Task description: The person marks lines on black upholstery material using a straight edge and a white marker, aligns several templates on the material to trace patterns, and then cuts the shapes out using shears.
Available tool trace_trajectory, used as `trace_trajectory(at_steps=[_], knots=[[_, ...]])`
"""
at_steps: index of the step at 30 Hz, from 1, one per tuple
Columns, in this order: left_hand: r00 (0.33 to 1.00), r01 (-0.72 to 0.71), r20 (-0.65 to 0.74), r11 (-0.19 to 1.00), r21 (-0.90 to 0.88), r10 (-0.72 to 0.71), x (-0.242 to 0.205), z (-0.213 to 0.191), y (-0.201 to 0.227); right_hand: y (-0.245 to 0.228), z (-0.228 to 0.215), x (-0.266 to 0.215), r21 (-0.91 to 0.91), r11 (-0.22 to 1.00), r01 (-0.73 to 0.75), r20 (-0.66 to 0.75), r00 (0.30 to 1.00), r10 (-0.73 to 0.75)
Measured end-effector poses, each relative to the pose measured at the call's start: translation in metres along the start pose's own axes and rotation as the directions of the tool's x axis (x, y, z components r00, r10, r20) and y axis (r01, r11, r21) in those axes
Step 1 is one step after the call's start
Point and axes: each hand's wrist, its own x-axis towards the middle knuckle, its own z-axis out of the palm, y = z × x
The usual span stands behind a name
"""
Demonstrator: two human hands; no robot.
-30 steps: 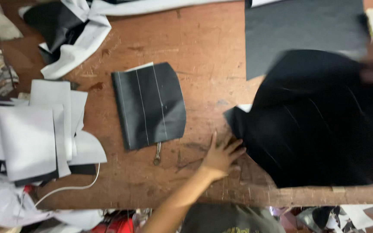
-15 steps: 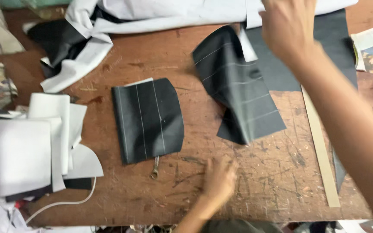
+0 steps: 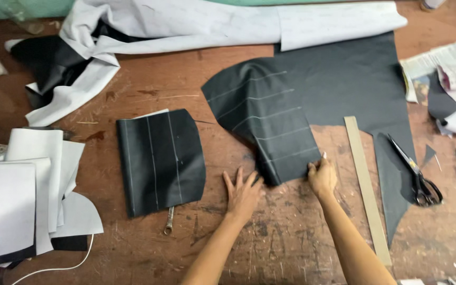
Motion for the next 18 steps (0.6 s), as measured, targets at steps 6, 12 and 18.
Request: trace_trajectory(at_steps=[6,12,18], knots=[[0.986,-0.086,-0.132,0.992,0.092,0.098,0.014,0.044,-0.006,0.005,-0.013,0.000,0.129,0.992,0.020,-0.198,0.980,0.006],[0.997,-0.068,-0.025,0.972,0.226,0.076,0.025,0.051,-0.020,0.016,-0.012,0.006,0.080,0.995,0.058,-0.082,0.995,-0.052],[0.994,-0.025,-0.105,0.998,0.052,0.030,0.016,0.045,-0.012,0.065,-0.020,-0.029,0.164,0.986,0.033,-0.106,0.994,-0.016]])
